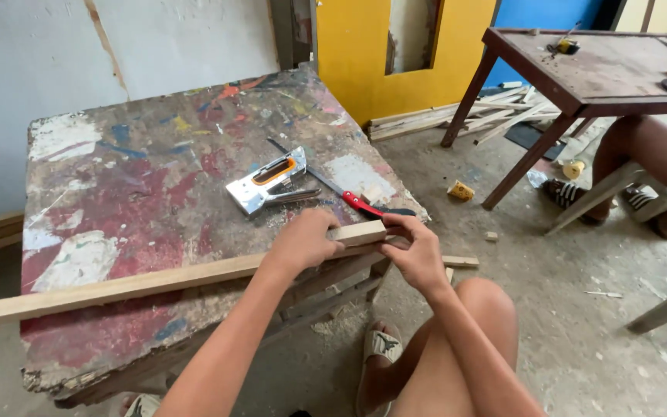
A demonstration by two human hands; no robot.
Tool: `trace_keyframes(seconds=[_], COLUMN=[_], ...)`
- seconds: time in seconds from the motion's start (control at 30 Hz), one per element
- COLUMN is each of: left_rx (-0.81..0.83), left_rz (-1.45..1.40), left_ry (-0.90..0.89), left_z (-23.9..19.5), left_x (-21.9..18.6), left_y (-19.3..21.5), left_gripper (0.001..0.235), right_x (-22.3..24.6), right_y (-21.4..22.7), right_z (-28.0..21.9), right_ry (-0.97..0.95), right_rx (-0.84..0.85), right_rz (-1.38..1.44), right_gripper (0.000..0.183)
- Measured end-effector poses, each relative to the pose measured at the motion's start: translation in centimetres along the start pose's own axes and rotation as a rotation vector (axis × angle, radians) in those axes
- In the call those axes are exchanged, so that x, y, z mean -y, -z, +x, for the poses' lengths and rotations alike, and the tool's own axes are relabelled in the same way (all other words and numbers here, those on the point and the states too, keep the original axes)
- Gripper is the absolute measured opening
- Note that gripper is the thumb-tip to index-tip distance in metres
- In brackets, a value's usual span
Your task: Sawing wooden blocks and assembling them onto a wooden strip using a staple gun
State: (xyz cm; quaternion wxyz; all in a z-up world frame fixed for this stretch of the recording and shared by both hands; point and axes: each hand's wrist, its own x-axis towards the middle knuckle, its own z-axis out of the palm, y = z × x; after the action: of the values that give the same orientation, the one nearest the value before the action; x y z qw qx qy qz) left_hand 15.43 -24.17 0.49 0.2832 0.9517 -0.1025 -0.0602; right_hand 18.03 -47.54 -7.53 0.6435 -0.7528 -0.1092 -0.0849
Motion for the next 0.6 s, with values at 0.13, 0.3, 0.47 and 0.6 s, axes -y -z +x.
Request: trace_keyframes(seconds=[0.13, 0.3, 0.47, 0.6], left_rx=[0.040, 0.065, 0.018, 0.004], left_rz=[0.069, 0.163, 0.133, 0.163], left_ry=[-0.007, 0.040, 0.036, 0.051], left_z=[-1.3, -0.8, -0.8, -1.0], left_x=[0.0, 1.5, 2.4, 2.2], left_y=[1.0, 0.6, 0.3, -0.3], left_gripper=[0.043, 0.054, 0.044, 0.039], right_x=[1.8, 2.9, 2.1, 1.1], right_y=[-0.3, 0.2, 0.5, 0.6], right_z=[-0.2, -0.1, 0.5, 1.0], right_ry=[0.066, 0.101, 0.122, 0.084], right_rx=[0.087, 0.282, 0.313, 0.282], right_rz=[-0.050, -0.112, -0.179, -0.183], right_gripper=[0.072, 0.061, 0.057, 0.052])
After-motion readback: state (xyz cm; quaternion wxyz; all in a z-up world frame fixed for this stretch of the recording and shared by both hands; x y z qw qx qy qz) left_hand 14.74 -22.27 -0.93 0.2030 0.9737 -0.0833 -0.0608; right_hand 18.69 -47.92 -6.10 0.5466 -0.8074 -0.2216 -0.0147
